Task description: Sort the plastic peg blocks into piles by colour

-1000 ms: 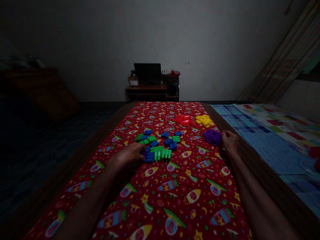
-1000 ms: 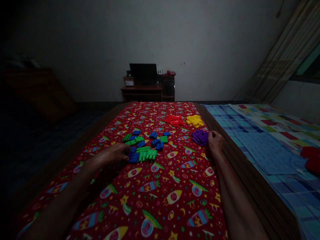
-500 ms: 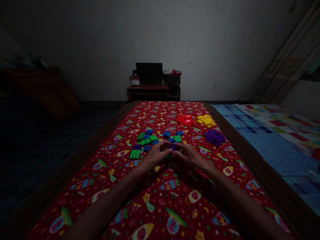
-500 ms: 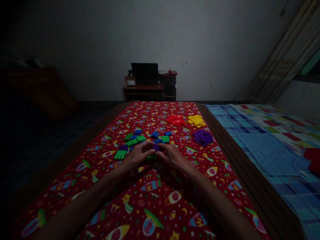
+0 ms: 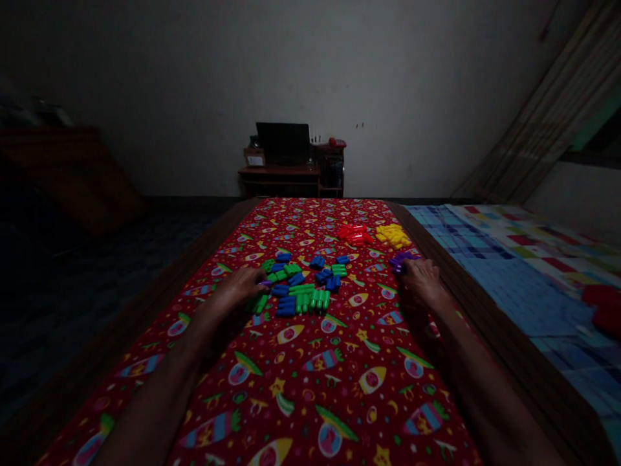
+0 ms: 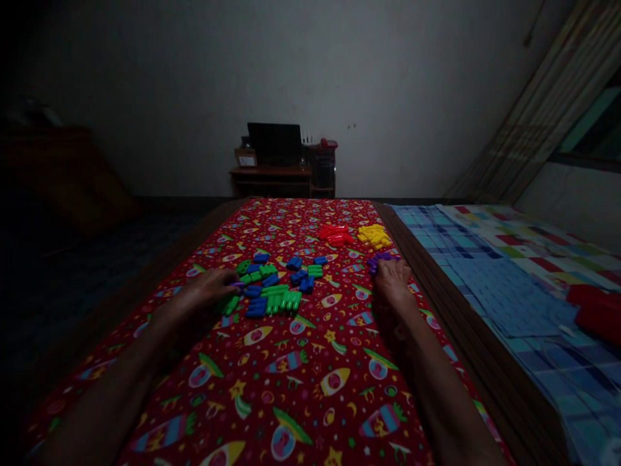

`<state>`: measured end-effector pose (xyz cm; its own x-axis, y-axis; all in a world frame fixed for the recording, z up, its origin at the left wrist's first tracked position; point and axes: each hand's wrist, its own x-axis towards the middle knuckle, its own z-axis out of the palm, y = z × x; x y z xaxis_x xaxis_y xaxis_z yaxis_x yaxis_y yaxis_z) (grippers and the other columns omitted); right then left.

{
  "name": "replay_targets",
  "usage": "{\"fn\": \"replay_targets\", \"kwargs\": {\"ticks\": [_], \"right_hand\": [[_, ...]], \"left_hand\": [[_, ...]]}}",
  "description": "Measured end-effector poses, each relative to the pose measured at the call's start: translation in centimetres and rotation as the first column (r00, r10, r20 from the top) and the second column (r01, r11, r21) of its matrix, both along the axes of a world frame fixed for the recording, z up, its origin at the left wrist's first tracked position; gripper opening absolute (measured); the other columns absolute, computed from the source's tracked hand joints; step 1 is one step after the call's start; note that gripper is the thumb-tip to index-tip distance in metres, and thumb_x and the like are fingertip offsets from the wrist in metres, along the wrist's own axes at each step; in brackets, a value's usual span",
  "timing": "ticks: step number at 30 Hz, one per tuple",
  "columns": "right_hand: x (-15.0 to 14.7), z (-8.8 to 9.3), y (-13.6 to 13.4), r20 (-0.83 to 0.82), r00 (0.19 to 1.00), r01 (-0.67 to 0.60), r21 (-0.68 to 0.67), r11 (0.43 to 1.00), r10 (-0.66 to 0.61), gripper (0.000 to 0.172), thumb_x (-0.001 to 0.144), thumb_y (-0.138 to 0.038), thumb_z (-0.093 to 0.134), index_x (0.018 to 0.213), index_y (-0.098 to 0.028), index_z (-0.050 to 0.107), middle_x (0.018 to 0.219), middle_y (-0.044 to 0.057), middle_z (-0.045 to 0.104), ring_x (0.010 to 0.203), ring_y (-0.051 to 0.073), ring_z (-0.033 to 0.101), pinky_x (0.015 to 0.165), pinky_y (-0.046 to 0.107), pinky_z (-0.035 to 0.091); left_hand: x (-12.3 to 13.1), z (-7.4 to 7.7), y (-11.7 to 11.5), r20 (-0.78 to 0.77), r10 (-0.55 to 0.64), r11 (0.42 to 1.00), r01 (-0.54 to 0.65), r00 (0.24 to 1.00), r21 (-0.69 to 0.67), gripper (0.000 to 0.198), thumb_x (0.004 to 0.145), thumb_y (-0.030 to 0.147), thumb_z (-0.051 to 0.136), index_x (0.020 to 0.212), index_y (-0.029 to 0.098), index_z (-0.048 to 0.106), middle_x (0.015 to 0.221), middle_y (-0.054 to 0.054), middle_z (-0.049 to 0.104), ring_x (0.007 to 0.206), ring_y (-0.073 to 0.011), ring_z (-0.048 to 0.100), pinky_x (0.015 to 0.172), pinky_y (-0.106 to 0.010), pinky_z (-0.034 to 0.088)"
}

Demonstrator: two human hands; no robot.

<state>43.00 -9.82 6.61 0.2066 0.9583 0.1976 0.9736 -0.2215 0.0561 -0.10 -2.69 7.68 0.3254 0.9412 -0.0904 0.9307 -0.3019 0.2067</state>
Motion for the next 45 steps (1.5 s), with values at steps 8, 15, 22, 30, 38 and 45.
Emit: {"fn": "replay_targets", "kwargs": {"ticks": [8,15,22,30,38,45], "right_hand": [[-4.7,1.6,0.4,-0.311,0.878,-0.282,0.278,0.918,0.364,0.027,0.087,-0.023,0.053,0.108,-0.015,0.068,0.107,0.014,0.069,0.100,0.025,0.060,0.085,0.035,0.044],[-11.2,1.0,-0.6,-0.639,0.367,-0.657,0.335,0.675,0.676,0.027,0.091,-0.031,0.050,0.096,-0.018,0.074,0.078,0.001,0.072,0.065,0.013,0.062,0.060,0.020,0.041],[-2.1,0.6,2.6,-0.612,0.654,-0.018,0.575,0.818,0.445,0.028,0.084,-0.037,0.055,0.091,-0.016,0.074,0.086,0.008,0.073,0.076,0.019,0.065,0.072,0.029,0.048],[4.0,-2.8,3.5,-0.476,0.868,0.140,0.509,0.849,0.142,0.030,0.080,-0.030,0.052,0.092,-0.012,0.073,0.096,0.015,0.069,0.088,0.024,0.062,0.083,0.036,0.047],[-2.3,-1.4,3.5,-0.492,0.785,-0.105,0.492,0.864,0.376,0.036,0.090,-0.035,0.043,0.087,-0.013,0.071,0.086,0.010,0.070,0.080,0.021,0.063,0.077,0.030,0.046],[-11.0,-4.3,6.9,-0.589,0.646,-0.358,0.328,0.874,0.486,0.043,0.097,-0.039,0.035,0.122,-0.015,0.059,0.120,0.014,0.062,0.118,0.022,0.053,0.103,0.037,0.037]], "left_hand": [[6.6,0.8,-2.7,0.598,-0.037,0.999,0.019,0.801,0.036,0.045,0.070,0.057,0.060,0.090,0.019,0.072,0.078,-0.003,0.073,0.067,-0.0198,0.065,0.061,-0.027,0.050],[11.7,-1.0,-6.1,0.667,-0.205,0.979,0.161,0.716,0.128,0.035,0.074,0.049,0.061,0.095,0.022,0.071,0.094,-0.003,0.075,0.085,-0.0225,0.069,0.078,-0.032,0.055],[8.1,-0.3,-3.1,0.503,-0.305,0.925,0.125,0.809,0.359,0.038,0.083,0.050,0.048,0.094,0.021,0.070,0.100,-0.007,0.073,0.092,-0.0237,0.068,0.086,-0.036,0.053],[2.3,-2.2,1.9,0.350,-0.132,0.939,0.004,0.927,0.343,0.047,0.082,0.053,0.041,0.100,0.019,0.067,0.110,-0.011,0.070,0.103,-0.0271,0.063,0.094,-0.040,0.049],[-0.1,-8.1,3.7,0.494,0.047,0.918,-0.232,0.868,0.321,0.054,0.092,0.046,0.028,0.133,0.017,0.048,0.139,-0.015,0.051,0.137,-0.0274,0.037,0.111,-0.050,0.030],[2.9,-7.1,5.2,0.519,0.049,0.966,-0.173,0.854,0.194,0.059,0.094,0.041,0.020,0.142,0.011,0.037,0.149,-0.014,0.039,0.142,-0.0224,0.027,0.116,-0.043,0.022]]}}
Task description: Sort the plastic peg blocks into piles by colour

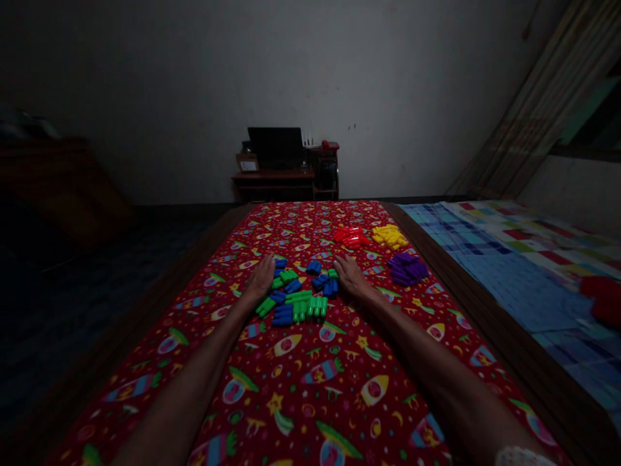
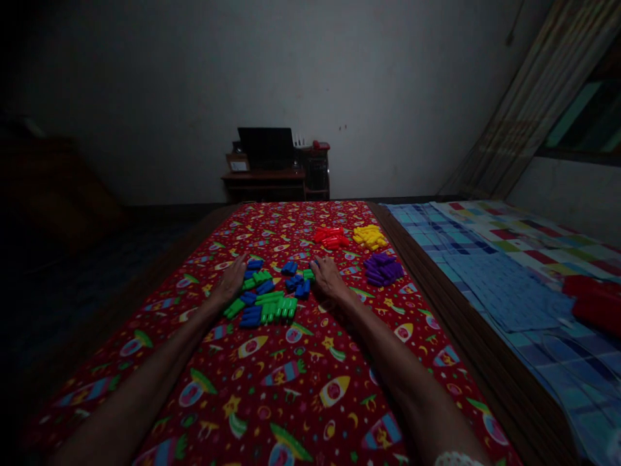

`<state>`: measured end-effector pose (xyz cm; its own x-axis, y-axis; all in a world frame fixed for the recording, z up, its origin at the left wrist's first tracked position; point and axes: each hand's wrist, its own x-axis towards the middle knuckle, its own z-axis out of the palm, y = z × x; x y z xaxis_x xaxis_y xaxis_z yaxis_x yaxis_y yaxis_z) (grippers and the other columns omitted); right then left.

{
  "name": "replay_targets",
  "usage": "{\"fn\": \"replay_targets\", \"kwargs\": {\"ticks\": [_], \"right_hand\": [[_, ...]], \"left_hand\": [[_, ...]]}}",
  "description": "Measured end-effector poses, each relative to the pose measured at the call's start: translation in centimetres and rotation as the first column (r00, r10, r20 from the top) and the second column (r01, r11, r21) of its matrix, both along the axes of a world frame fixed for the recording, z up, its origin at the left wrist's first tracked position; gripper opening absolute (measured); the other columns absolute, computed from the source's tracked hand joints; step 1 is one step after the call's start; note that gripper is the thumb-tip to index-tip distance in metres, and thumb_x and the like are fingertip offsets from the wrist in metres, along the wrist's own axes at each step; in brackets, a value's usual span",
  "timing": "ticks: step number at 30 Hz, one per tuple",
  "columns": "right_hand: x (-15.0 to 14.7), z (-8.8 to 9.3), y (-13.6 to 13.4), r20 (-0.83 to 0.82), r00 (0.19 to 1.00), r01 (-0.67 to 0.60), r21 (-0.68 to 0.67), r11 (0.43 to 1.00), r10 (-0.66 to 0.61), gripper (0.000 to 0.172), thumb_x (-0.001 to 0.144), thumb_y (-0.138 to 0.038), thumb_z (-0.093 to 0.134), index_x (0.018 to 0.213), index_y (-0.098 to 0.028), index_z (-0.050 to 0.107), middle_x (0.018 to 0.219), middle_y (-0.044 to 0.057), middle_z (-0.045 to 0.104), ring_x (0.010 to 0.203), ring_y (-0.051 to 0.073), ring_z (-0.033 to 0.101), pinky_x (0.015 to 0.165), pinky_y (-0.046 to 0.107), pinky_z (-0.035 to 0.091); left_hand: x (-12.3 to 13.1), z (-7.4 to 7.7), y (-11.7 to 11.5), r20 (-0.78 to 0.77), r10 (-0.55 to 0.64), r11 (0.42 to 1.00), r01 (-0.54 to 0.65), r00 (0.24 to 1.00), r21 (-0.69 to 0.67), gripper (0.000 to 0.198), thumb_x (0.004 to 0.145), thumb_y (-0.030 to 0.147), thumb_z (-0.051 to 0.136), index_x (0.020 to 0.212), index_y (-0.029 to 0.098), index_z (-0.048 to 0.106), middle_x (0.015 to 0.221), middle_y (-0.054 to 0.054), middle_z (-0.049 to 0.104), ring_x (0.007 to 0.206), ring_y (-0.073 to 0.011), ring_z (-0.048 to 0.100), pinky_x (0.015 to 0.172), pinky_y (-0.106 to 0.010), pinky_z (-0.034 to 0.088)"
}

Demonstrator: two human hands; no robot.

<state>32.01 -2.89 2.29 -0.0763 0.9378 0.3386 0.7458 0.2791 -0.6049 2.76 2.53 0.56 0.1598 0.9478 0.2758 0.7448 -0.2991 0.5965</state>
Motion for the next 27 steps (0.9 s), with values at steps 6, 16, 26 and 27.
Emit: {"fn": "replay_targets", "kwargs": {"ticks": [6,16,26,27], "right_hand": [[-5.9,-0.6,1.1,-0.110,0.987,-0.121,-0.048,0.992,0.115,0.045,0.100,-0.037,0.024,0.122,-0.016,0.058,0.128,0.012,0.058,0.127,0.021,0.046,0.111,0.037,0.030],[-5.7,1.6,-0.9,-0.377,0.920,-0.161,-0.113,0.980,0.108,0.037,0.093,-0.036,0.044,0.122,-0.019,0.061,0.115,0.008,0.068,0.104,0.021,0.063,0.091,0.036,0.049],[-5.5,0.5,-1.5,0.007,0.958,-0.282,-0.128,0.951,0.286,0.038,0.074,-0.016,0.061,0.112,-0.014,0.066,0.109,0.010,0.069,0.100,0.022,0.062,0.087,0.032,0.047],[-5.4,0.5,-1.3,-0.012,0.960,-0.279,-0.143,0.950,0.280,0.033,0.074,-0.018,0.062,0.106,-0.014,0.068,0.102,0.008,0.071,0.094,0.021,0.063,0.082,0.030,0.048]], "left_hand": [[3.2,2.3,0.9,-0.032,-0.208,0.969,0.202,0.978,-0.141,0.059,0.093,0.043,0.015,0.121,0.014,0.059,0.128,-0.010,0.062,0.123,-0.0207,0.052,0.109,-0.037,0.035],[2.2,4.4,-4.2,-0.106,-0.290,0.953,0.297,0.951,0.059,0.055,0.093,0.050,0.025,0.117,0.016,0.061,0.125,-0.012,0.063,0.119,-0.0230,0.054,0.107,-0.039,0.038],[6.1,3.4,-14.4,-0.451,-0.487,0.747,0.624,0.748,0.228,0.043,0.084,0.045,0.060,0.122,0.023,0.059,0.148,-0.014,0.037,0.138,-0.0337,0.030,0.113,-0.058,0.024],[6.4,3.2,-14.6,-0.458,-0.474,0.752,0.617,0.752,0.234,0.043,0.084,0.043,0.060,0.122,0.023,0.058,0.149,-0.015,0.035,0.138,-0.0339,0.029,0.113,-0.059,0.024]]}}
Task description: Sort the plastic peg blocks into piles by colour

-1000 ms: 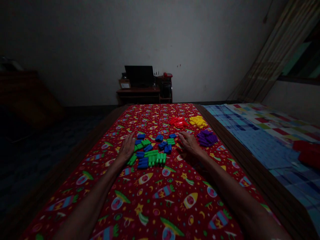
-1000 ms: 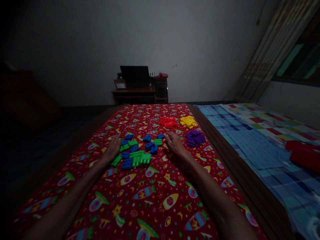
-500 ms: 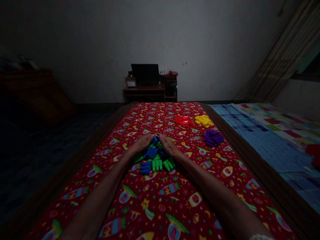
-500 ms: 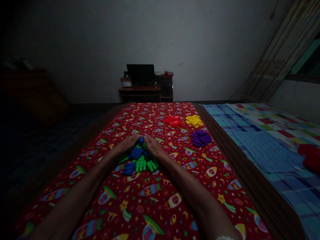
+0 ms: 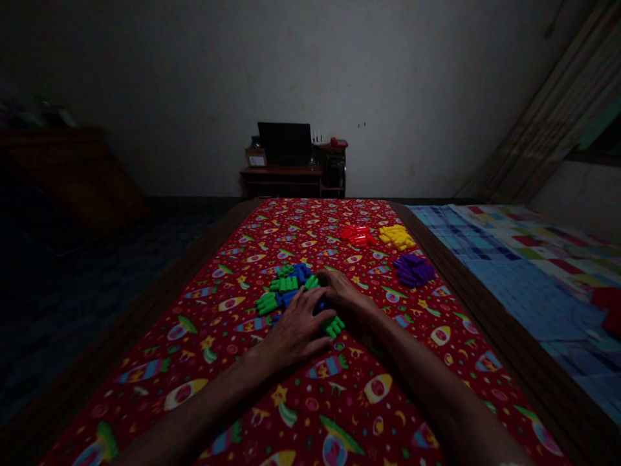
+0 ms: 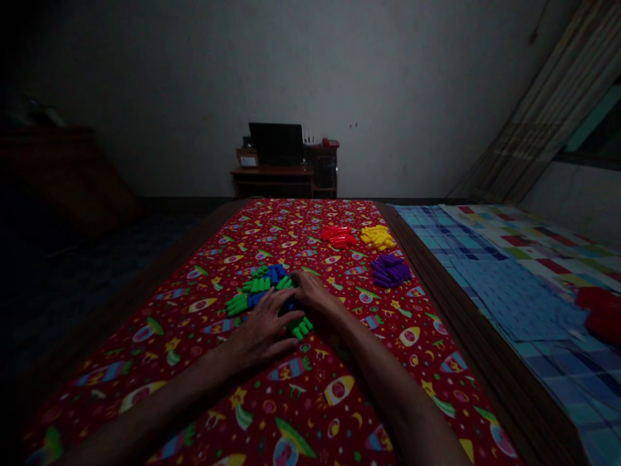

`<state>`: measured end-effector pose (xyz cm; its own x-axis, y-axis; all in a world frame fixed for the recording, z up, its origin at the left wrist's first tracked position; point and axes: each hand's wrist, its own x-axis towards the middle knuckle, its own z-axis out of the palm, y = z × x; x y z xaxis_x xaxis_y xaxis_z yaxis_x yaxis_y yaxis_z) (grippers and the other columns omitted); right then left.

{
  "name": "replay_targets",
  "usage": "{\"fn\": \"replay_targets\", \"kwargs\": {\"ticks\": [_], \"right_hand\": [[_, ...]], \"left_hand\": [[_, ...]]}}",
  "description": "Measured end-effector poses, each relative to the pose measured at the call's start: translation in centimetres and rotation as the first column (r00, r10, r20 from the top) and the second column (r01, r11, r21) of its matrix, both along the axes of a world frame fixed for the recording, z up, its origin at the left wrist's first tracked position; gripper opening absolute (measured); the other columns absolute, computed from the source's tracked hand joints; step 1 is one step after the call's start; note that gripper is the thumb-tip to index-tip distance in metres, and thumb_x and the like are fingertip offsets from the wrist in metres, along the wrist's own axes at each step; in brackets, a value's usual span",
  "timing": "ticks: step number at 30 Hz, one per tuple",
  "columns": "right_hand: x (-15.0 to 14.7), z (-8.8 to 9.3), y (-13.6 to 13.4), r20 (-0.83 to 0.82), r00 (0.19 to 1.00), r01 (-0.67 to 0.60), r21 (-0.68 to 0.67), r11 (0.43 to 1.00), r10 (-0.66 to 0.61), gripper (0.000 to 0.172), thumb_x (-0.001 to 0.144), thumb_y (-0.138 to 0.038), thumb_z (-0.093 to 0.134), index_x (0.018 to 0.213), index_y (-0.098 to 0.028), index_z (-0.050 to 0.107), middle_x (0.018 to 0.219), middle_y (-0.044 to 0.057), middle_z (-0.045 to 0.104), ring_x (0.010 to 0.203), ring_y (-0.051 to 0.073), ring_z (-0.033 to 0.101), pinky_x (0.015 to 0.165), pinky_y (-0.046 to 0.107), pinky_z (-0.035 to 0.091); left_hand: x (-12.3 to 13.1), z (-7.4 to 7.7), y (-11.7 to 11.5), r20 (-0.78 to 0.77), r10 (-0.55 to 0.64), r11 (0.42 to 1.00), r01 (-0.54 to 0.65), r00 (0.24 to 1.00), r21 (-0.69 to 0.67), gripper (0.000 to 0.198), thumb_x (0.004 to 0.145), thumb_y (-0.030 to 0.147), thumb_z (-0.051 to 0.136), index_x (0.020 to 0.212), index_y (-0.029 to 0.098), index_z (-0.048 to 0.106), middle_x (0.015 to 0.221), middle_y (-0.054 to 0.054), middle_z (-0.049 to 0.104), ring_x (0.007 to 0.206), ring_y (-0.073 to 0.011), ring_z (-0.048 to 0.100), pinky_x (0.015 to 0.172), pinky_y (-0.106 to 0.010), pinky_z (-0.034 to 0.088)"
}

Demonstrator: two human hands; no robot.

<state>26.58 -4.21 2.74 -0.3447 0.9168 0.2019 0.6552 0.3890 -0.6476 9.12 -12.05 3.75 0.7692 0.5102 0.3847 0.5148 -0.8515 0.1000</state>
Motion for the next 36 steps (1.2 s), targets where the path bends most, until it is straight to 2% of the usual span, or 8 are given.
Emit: {"fn": "replay_targets", "kwargs": {"ticks": [6,14,16,19,23,26,30,36], "right_hand": [[4.2,0.7,1.1,-0.226,0.956,0.169,-0.104,0.980,-0.189,0.025,0.077,-0.034,0.057,0.074,-0.013,0.069,0.066,0.001,0.067,0.064,0.014,0.060,0.057,0.021,0.043],[9.0,1.8,1.1,0.081,0.778,0.609,0.145,0.780,-0.623,0.032,0.087,-0.029,0.049,0.098,-0.009,0.071,0.095,0.016,0.072,0.093,0.024,0.065,0.079,0.031,0.046],[8.3,3.1,0.6,0.120,0.816,0.538,0.203,0.818,-0.566,0.032,0.089,-0.029,0.049,0.105,-0.009,0.069,0.100,0.016,0.071,0.095,0.023,0.065,0.080,0.030,0.045],[6.0,5.6,-1.2,0.240,0.964,0.115,0.010,0.993,-0.114,0.031,0.089,-0.035,0.053,0.102,-0.015,0.071,0.089,0.008,0.074,0.080,0.019,0.066,0.067,0.024,0.045],[2.0,7.3,-4.8,0.451,0.843,-0.222,-0.205,0.953,0.293,0.041,0.074,-0.039,0.072,0.110,-0.021,0.069,0.096,0.007,0.073,0.082,0.021,0.066,0.062,0.023,0.043],[0.4,7.3,-6.2,0.577,0.781,-0.197,-0.139,0.971,0.241,0.037,0.075,-0.026,0.069,0.110,-0.018,0.068,0.105,0.012,0.071,0.092,0.025,0.066,0.065,0.026,0.043],[2.5,7.1,-4.1,0.461,0.860,-0.158,-0.166,0.973,0.218,0.027,0.078,-0.023,0.066,0.104,-0.014,0.068,0.100,0.012,0.071,0.087,0.022,0.066,0.065,0.024,0.043],[8.2,4.3,-0.5,0.286,0.912,0.288,0.067,0.955,-0.295,0.026,0.084,-0.025,0.060,0.106,-0.012,0.067,0.102,0.011,0.070,0.094,0.021,0.064,0.076,0.026,0.045]], "left_hand": [[0.4,-0.2,0.7,-0.051,0.043,0.999,-0.043,0.998,-0.003,0.041,0.086,0.038,0.059,0.123,0.023,0.053,0.131,-0.011,0.056,0.127,-0.0282,0.045,0.114,-0.056,0.024],[-0.6,0.3,3.2,0.042,0.192,0.981,-0.190,0.981,-0.040,0.023,0.093,0.023,0.040,0.095,0.021,0.063,0.102,-0.006,0.068,0.100,-0.0215,0.060,0.108,-0.049,0.034],[-1.0,0.1,4.0,0.092,0.209,0.977,-0.203,0.974,-0.072,0.024,0.094,0.024,0.041,0.091,0.020,0.064,0.100,-0.006,0.069,0.097,-0.0213,0.061,0.104,-0.047,0.038],[-1.5,-0.1,5.0,0.151,0.216,0.973,-0.200,0.965,-0.118,0.023,0.093,0.027,0.044,0.091,0.020,0.066,0.101,-0.007,0.069,0.099,-0.0222,0.061,0.098,-0.043,0.044],[-2.5,0.0,5.7,0.171,0.158,0.978,-0.129,0.973,-0.166,0.024,0.094,0.031,0.045,0.093,0.020,0.067,0.105,-0.008,0.068,0.103,-0.0217,0.061,0.095,-0.038,0.046],[-3.4,0.7,5.3,0.147,0.097,0.986,-0.075,0.984,-0.148,0.024,0.092,0.035,0.050,0.105,0.021,0.065,0.115,-0.009,0.063,0.112,-0.0231,0.055,0.098,-0.039,0.045],[-3.9,1.9,3.2,-0.071,0.099,0.989,-0.107,0.993,-0.107,0.040,0.080,0.040,0.068,0.116,0.025,0.060,0.119,-0.009,0.056,0.112,-0.0272,0.050,0.094,-0.042,0.045],[-3.0,1.9,1.0,-0.278,0.174,0.973,-0.208,0.945,-0.096,0.041,0.081,0.026,0.065,0.120,0.023,0.055,0.121,-0.009,0.057,0.108,-0.0263,0.053,0.091,-0.039,0.045]]}}
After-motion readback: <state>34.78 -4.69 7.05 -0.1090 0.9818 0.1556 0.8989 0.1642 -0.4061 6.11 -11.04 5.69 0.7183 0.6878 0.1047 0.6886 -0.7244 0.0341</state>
